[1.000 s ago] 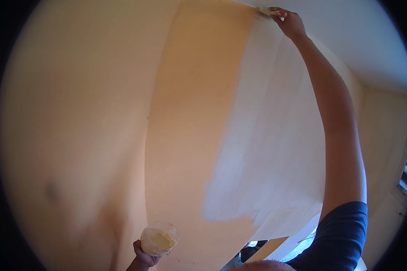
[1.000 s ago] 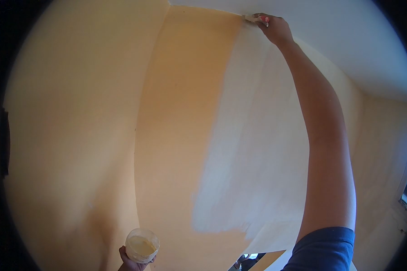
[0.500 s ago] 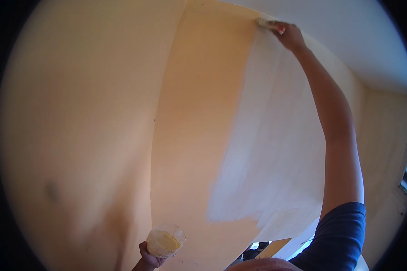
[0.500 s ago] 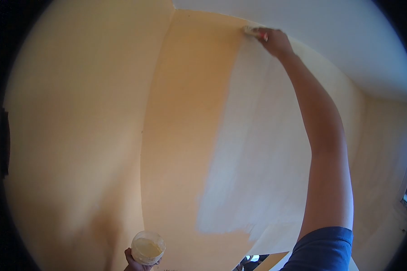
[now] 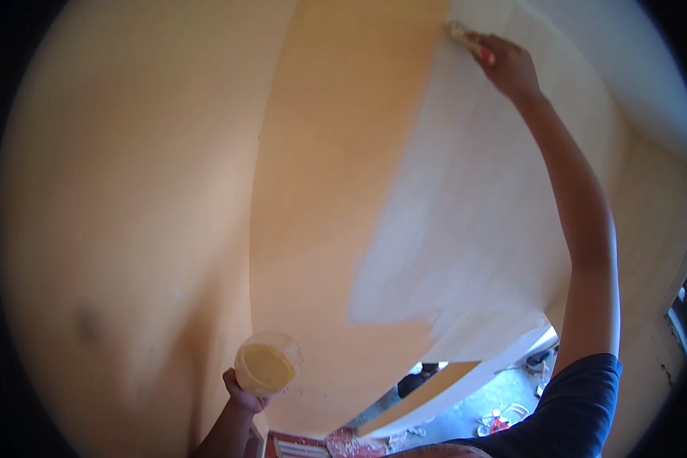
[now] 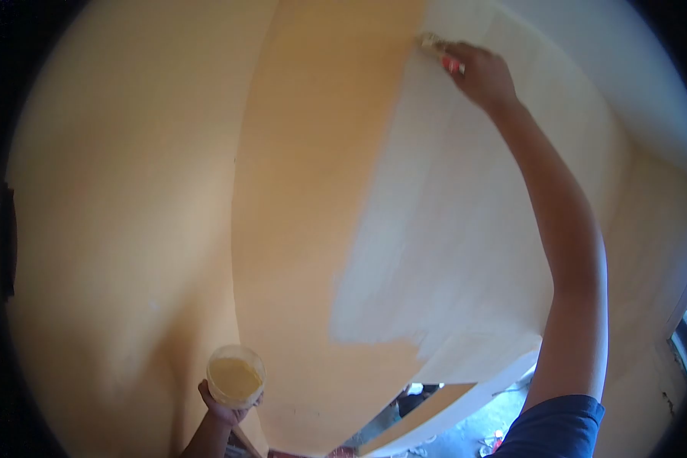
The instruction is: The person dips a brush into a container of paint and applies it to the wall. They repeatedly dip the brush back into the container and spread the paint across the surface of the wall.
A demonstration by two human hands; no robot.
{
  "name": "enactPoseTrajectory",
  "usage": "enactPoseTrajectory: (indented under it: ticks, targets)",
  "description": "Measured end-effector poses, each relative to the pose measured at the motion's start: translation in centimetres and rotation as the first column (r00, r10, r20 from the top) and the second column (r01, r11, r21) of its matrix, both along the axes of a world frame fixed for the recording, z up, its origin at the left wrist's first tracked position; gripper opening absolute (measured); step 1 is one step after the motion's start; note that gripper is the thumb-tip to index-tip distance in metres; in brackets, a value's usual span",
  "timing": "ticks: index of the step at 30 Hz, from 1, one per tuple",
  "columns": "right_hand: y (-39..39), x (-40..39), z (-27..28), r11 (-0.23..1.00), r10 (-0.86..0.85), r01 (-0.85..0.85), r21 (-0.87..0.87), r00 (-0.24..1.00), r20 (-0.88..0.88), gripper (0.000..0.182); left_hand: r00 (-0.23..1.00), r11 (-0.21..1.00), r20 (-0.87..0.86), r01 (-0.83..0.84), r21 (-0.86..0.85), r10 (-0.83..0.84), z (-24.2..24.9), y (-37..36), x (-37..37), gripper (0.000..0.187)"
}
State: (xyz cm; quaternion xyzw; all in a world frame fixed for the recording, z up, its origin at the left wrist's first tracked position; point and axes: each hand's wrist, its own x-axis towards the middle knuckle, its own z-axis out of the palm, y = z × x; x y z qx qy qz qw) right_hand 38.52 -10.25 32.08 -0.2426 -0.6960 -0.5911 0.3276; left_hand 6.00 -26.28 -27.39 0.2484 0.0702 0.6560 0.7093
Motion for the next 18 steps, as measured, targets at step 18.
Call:
enactPoseTrajectory:
  ticks: [18]
  targets:
    - [-2.0,-1.2,-15.4,0.872,-0.175,0.079,-0.483,0.972,-0.158,0.025,0.995,0.982,0.046,0.078,0.170,-0.087,-1.6,-0.5,-1.4,0.089]
